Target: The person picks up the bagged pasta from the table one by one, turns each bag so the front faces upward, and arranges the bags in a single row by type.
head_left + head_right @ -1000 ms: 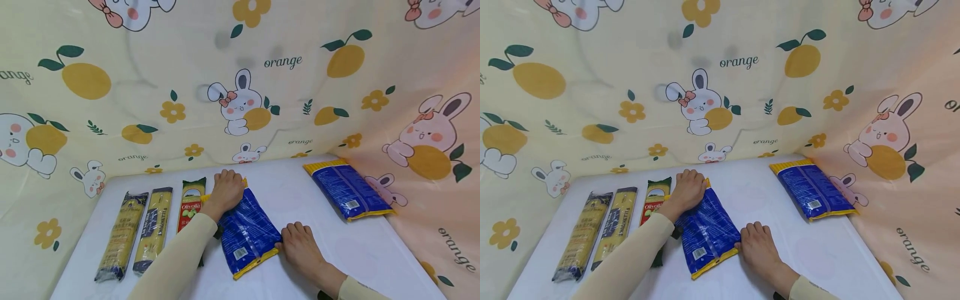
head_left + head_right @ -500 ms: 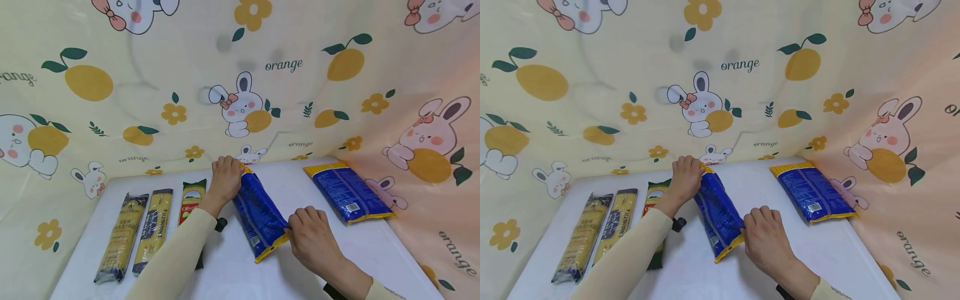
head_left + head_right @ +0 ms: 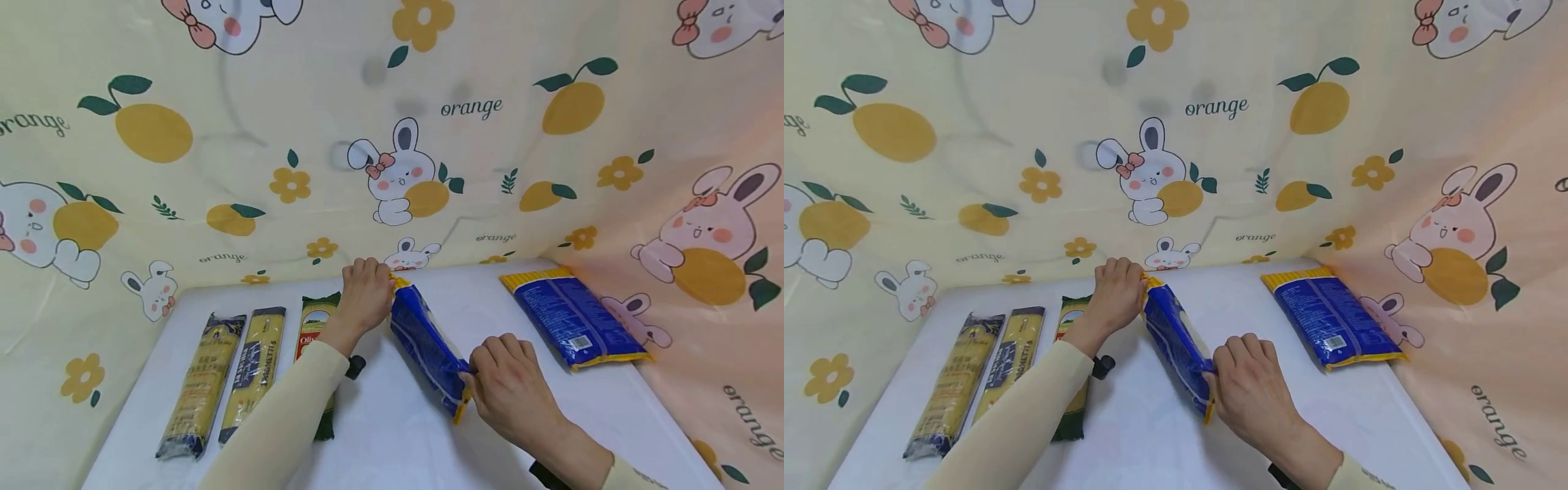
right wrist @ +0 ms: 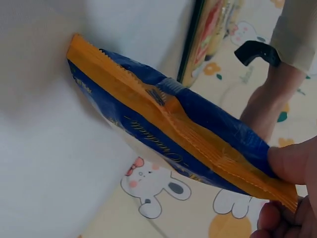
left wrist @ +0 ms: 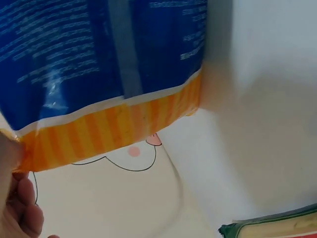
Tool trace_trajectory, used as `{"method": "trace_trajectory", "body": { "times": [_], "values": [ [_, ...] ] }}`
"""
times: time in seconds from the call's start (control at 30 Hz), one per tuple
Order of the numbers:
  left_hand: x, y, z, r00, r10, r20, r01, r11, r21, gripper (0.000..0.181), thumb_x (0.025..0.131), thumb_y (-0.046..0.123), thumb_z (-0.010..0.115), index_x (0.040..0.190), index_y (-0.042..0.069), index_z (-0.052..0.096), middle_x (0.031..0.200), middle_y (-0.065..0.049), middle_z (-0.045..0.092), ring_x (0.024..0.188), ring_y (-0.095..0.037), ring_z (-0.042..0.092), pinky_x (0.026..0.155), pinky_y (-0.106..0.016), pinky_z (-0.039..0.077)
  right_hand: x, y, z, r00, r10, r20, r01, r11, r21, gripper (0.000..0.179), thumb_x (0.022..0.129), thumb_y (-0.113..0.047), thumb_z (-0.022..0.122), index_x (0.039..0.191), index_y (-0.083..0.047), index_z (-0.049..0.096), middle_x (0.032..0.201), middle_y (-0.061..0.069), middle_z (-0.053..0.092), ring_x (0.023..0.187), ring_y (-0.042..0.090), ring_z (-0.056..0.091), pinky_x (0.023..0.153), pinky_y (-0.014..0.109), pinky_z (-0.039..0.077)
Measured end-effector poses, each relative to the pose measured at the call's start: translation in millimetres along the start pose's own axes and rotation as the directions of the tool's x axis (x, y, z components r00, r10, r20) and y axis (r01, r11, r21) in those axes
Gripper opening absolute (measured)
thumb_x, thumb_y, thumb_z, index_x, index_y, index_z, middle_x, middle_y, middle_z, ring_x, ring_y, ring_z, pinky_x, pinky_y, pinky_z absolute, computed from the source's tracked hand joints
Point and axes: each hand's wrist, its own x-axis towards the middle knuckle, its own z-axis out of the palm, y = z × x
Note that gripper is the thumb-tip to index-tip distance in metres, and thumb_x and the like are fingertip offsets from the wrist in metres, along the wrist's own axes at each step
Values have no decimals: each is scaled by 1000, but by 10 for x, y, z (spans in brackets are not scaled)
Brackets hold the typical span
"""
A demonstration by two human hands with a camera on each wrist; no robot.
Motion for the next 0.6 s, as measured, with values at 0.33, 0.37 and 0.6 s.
{"method": "trace_trajectory", "body": {
  "times": [0.33,0.37,0.6],
  "values": [
    [39,-58,-123,999,14,39,-17,998,66,31,111,33,55,109,5,66,106,-11,62,103,-32,51,95,-52,39,31,-124,55,994,-99,-52,102,992,74,39,113,-41,45,87,-14,57,84,-4,50,86,20,48,79,37,36],
    [34,-81,-133,999,15,50,-18,998,66,29,111,31,55,110,4,66,108,-12,62,105,-32,51,96,-53,39,44,-162,66,993,-110,-50,114,991,76,37,113,-40,46,88,-15,57,84,-4,50,86,19,48,79,37,36],
    [-45,-312,-153,992,36,120,-44,997,69,23,112,25,52,113,5,64,114,-13,61,111,-33,49,98,-54,38,146,-467,177,984,-173,-42,176,980,91,25,103,-34,66,89,-15,57,87,-1,54,87,19,49,80,37,40]
  ]
}}
